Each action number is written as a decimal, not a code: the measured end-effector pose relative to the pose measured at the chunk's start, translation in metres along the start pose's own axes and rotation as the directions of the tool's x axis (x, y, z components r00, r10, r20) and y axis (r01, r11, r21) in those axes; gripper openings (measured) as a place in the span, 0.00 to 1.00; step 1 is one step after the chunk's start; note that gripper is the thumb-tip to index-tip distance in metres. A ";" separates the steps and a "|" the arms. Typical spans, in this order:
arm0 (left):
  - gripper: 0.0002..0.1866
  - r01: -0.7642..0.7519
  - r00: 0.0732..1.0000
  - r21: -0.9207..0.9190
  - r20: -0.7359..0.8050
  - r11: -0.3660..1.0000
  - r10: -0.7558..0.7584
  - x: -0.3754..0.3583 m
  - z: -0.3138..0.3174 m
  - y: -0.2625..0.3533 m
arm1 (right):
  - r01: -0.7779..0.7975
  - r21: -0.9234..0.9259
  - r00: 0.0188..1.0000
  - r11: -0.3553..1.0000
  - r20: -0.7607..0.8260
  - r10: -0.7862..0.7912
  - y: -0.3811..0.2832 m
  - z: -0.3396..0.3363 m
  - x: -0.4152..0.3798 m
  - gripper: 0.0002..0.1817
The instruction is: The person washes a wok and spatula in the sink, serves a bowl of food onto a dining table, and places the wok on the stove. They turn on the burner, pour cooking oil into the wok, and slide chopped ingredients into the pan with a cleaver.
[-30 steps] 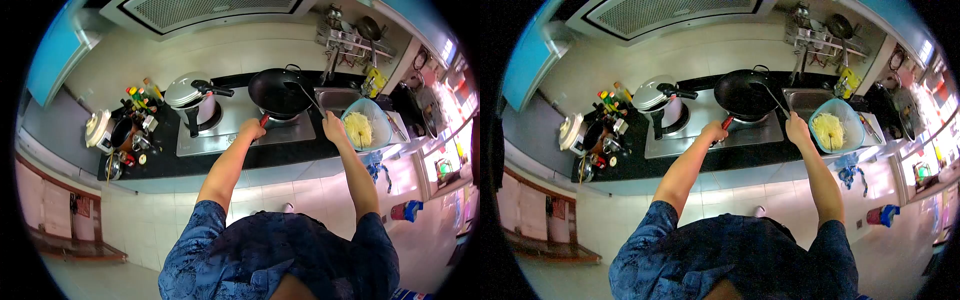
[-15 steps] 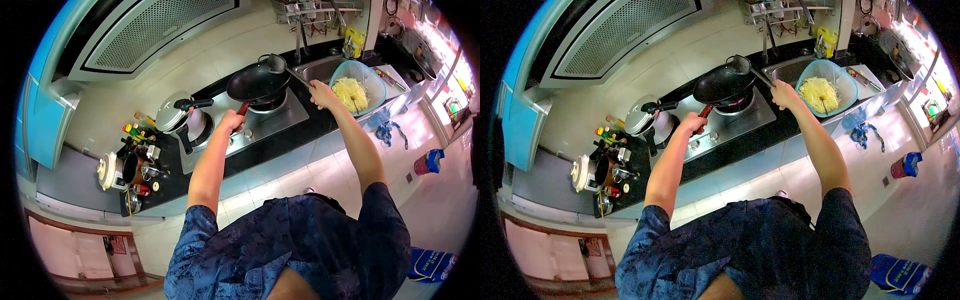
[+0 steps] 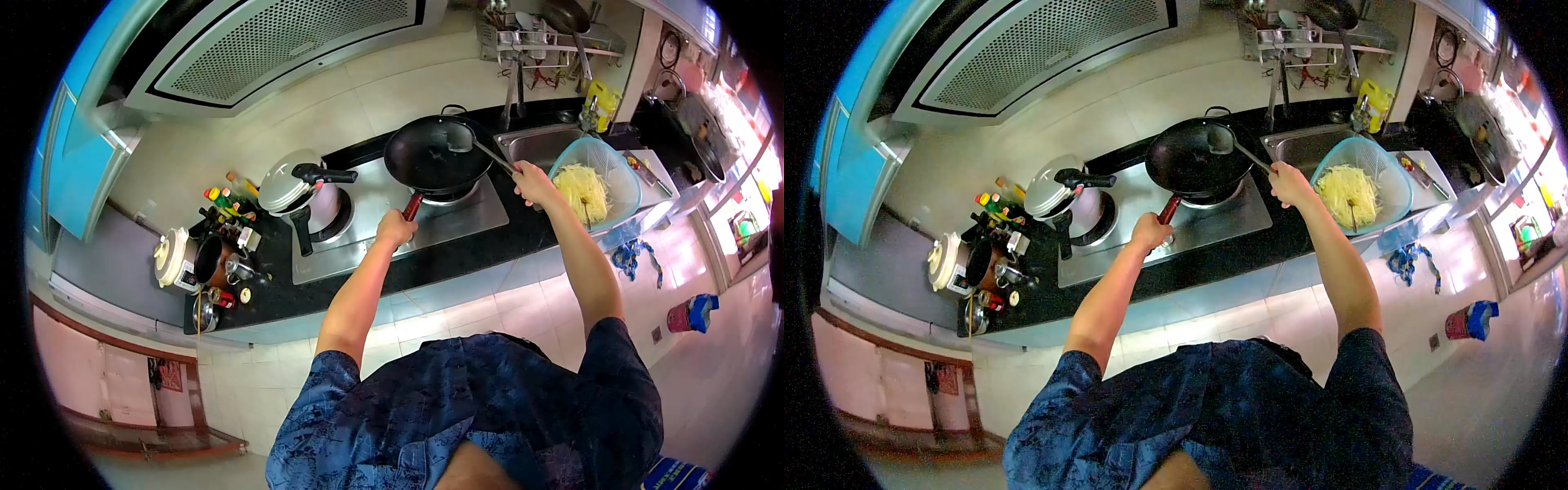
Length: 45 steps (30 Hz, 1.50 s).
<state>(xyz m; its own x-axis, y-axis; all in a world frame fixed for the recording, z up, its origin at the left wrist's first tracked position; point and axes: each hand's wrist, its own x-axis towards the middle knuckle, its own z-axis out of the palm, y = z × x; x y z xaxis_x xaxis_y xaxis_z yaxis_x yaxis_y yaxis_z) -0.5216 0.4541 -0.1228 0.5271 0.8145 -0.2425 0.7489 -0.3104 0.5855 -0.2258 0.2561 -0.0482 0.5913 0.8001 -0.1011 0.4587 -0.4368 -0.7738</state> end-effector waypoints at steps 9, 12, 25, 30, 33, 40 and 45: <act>0.17 0.034 0.998 0.066 -0.052 0.997 -0.030 0.001 0.001 -0.002 | 0.203 -0.444 0.957 0.873 -0.100 -0.273 0.015 0.025 0.041 0.23; 0.18 0.026 0.998 0.051 -0.056 0.998 -0.024 -0.008 -0.001 0.008 | 0.202 -0.521 0.962 0.829 -0.054 -0.268 0.000 0.031 0.038 0.25; 0.22 -0.048 0.990 -0.072 -0.138 0.996 0.038 -0.034 0.045 0.033 | 0.242 -0.703 0.961 0.669 0.076 -0.268 -0.003 0.072 0.062 0.29; 0.24 -0.045 0.997 -0.124 -0.070 0.991 0.037 -0.057 0.031 0.041 | 0.261 -0.675 0.962 0.690 0.119 -0.247 0.003 0.069 0.068 0.30; 0.22 -0.168 0.954 -0.187 -0.278 0.968 0.112 -0.078 0.038 0.025 | 0.283 -0.668 0.954 0.688 0.121 -0.274 0.007 0.059 0.068 0.30; 0.13 -0.146 0.877 -0.406 -0.474 0.902 -0.072 -0.162 0.034 -0.069 | 0.330 -0.646 0.937 0.688 0.134 -0.323 0.017 0.056 0.085 0.29; 0.13 0.214 0.810 -0.440 -0.418 0.872 -0.410 -0.198 0.024 -0.189 | 0.255 -0.697 0.952 0.671 0.060 -0.299 0.017 0.061 0.087 0.29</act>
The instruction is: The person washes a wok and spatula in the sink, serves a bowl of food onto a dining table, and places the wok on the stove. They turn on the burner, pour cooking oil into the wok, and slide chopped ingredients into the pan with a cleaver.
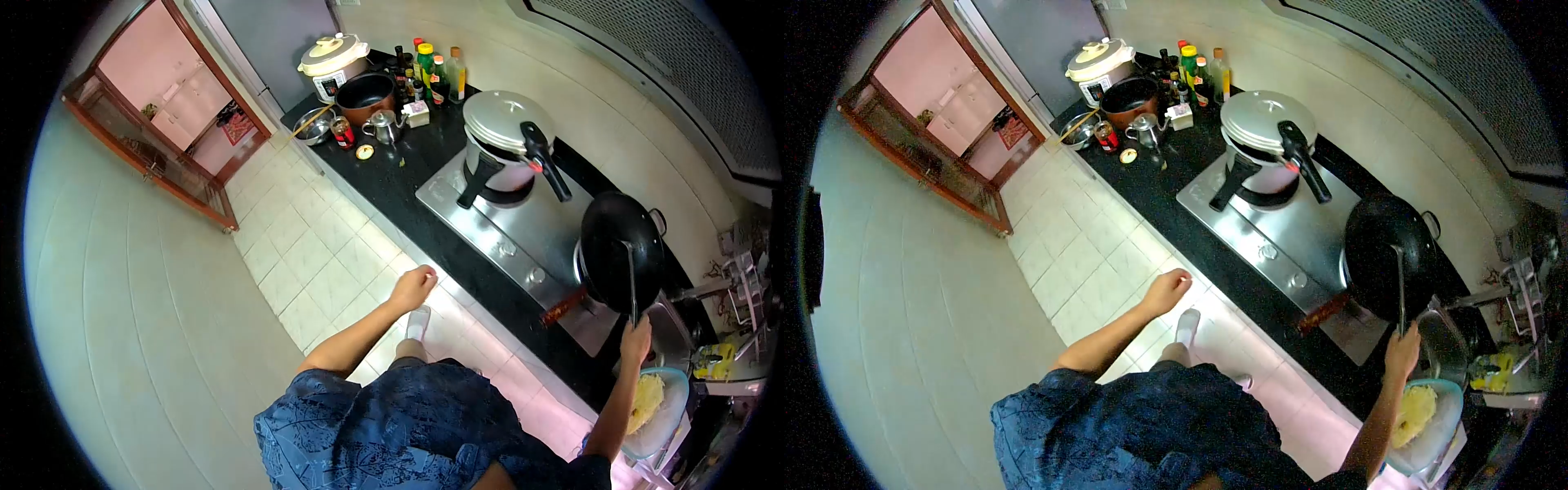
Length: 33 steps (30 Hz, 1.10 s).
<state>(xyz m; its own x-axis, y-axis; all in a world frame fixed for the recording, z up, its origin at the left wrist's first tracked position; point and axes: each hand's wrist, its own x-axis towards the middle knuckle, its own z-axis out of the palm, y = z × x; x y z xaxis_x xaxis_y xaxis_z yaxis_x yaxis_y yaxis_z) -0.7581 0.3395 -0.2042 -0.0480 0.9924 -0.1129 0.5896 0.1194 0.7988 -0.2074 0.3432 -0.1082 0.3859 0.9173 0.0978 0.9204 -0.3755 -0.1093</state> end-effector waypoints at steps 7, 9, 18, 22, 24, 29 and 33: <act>0.12 0.041 0.977 0.084 -0.211 0.996 -0.023 0.116 -0.107 -0.127 | -0.058 0.060 0.941 0.997 -0.331 0.074 -0.076 -0.046 -0.042 0.20; 0.11 0.012 0.948 0.133 -0.317 0.991 0.031 0.172 -0.138 -0.154 | -0.064 0.115 0.933 0.991 -0.346 0.100 -0.090 -0.042 -0.048 0.19; 0.25 -0.128 0.801 0.416 -0.492 0.900 0.342 0.410 -0.209 -0.191 | -0.106 0.114 0.940 0.988 -0.313 0.137 -0.122 -0.035 -0.091 0.18; 0.14 0.000 0.977 0.439 -0.191 0.898 0.094 0.426 -0.238 -0.177 | -0.206 0.205 0.929 0.957 -0.267 0.257 -0.131 -0.045 -0.115 0.18; 0.13 -0.077 0.991 0.109 -0.097 0.991 0.088 0.477 -0.223 -0.267 | -0.307 0.106 0.915 0.946 -0.239 0.324 -0.149 -0.059 -0.121 0.19; 0.09 0.125 0.984 -0.326 0.163 0.937 -0.075 0.418 -0.242 -0.186 | -0.371 0.208 0.865 0.905 -0.277 0.418 -0.163 -0.072 -0.133 0.16; 0.13 -0.056 0.997 -0.262 0.029 0.964 0.065 0.404 -0.237 -0.171 | -0.302 0.179 0.865 0.936 -0.361 0.348 -0.153 -0.065 -0.137 0.15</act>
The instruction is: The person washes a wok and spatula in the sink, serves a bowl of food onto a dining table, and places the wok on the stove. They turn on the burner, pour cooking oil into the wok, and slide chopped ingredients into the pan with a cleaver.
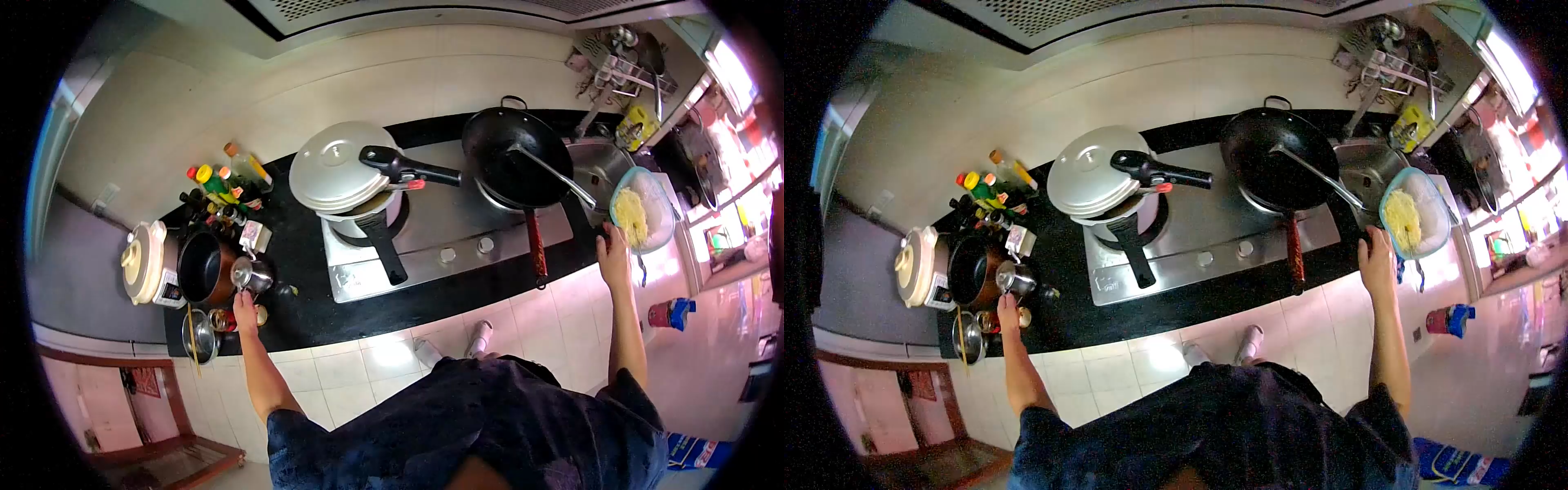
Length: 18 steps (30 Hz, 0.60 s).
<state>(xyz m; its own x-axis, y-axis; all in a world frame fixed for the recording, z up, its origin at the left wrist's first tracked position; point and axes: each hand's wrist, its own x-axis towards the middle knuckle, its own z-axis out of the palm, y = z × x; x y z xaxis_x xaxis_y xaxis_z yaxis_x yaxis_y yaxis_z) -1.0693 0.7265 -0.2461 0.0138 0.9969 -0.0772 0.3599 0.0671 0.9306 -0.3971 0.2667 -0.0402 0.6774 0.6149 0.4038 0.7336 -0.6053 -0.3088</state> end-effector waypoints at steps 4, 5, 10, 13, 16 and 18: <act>0.17 -0.103 0.988 0.143 -0.101 0.984 0.118 -0.013 -0.002 0.007 | -0.094 0.012 0.994 0.996 0.055 0.093 0.007 -0.001 0.008 0.17; 0.18 -0.131 0.982 0.194 -0.109 0.972 0.154 -0.018 -0.005 0.009 | -0.072 -0.010 0.997 0.997 0.038 0.072 0.011 0.000 0.009 0.17; 0.14 -0.096 0.980 0.031 -0.169 0.995 0.100 -0.108 0.003 0.063 | -0.012 -0.055 0.999 0.998 0.030 0.014 0.030 0.009 0.016 0.17; 0.13 -0.069 0.985 0.047 -0.152 0.997 0.075 -0.175 0.016 0.072 | 0.046 -0.102 0.998 0.994 0.039 -0.042 0.055 0.021 0.025 0.21; 0.12 0.029 0.984 0.074 -0.178 0.997 -0.016 -0.239 0.045 0.061 | 0.094 -0.147 0.995 0.985 0.054 -0.087 0.075 0.032 0.045 0.24; 0.12 0.062 0.988 0.119 -0.151 0.991 -0.044 -0.287 0.074 0.063 | 0.190 -0.177 0.981 0.966 0.071 -0.180 0.092 0.044 0.064 0.27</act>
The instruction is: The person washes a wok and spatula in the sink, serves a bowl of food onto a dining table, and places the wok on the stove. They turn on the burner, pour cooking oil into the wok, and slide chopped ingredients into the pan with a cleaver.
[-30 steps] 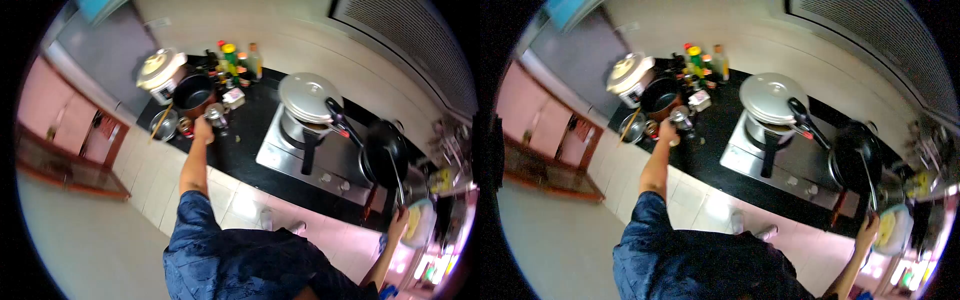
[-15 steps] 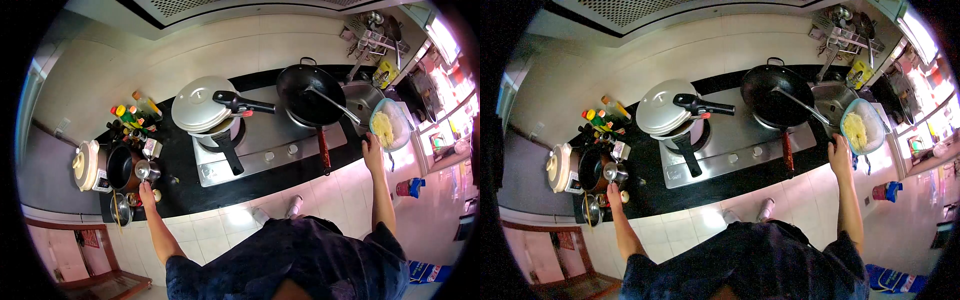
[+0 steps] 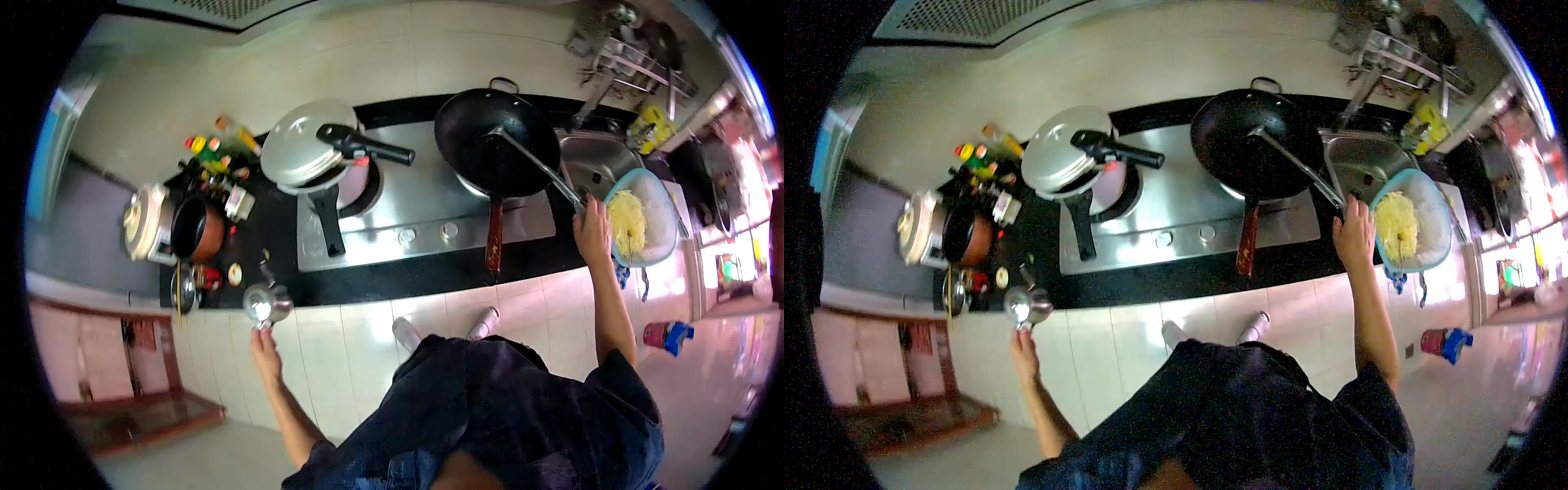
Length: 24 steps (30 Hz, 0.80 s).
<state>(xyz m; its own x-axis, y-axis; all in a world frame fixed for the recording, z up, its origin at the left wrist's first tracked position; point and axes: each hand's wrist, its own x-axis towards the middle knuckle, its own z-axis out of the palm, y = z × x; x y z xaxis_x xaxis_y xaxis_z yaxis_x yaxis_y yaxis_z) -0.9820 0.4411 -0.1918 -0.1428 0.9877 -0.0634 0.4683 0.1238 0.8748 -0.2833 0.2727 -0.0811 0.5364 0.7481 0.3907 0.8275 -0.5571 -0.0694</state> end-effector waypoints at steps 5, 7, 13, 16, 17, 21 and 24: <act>0.12 0.032 0.996 0.055 0.083 0.998 -0.037 -0.092 0.077 0.023 | 0.107 0.072 0.989 0.992 0.093 -0.113 0.023 0.030 0.044 0.36; 0.11 0.043 0.993 -0.052 0.112 0.998 -0.037 -0.113 0.114 0.027 | 0.156 0.097 0.979 0.983 0.116 -0.167 0.026 0.034 0.055 0.36; 0.15 0.081 0.976 0.003 0.204 0.997 -0.080 -0.141 0.193 0.059 | 0.281 -0.043 0.958 0.959 0.072 -0.278 0.053 0.063 0.091 0.18; 0.13 0.042 0.968 -0.024 0.249 0.999 -0.035 -0.135 0.214 0.057 | 0.276 -0.050 0.958 0.960 0.095 -0.271 0.055 0.020 0.131 0.19; 0.13 0.021 0.966 -0.025 0.257 0.999 -0.014 -0.133 0.218 0.062 | 0.253 -0.057 0.960 0.966 0.137 -0.244 0.049 -0.003 0.142 0.16; 0.12 -0.026 0.965 -0.005 0.261 1.000 0.026 -0.123 0.225 0.071 | 0.217 -0.040 0.947 0.975 0.250 -0.200 0.050 -0.051 0.189 0.17; 0.11 0.024 0.953 -0.048 0.302 0.999 -0.009 -0.111 0.227 0.053 | 0.224 -0.116 0.900 0.968 0.406 -0.159 0.045 -0.058 0.219 0.21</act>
<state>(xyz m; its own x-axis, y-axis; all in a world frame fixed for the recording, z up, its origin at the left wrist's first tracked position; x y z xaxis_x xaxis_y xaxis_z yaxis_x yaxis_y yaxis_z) -0.7430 0.3601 -0.2473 0.1228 0.9693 -0.2131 0.4226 0.1432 0.8949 -0.1383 0.3907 0.0548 0.4182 0.9083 -0.0100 0.9015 -0.4136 0.1270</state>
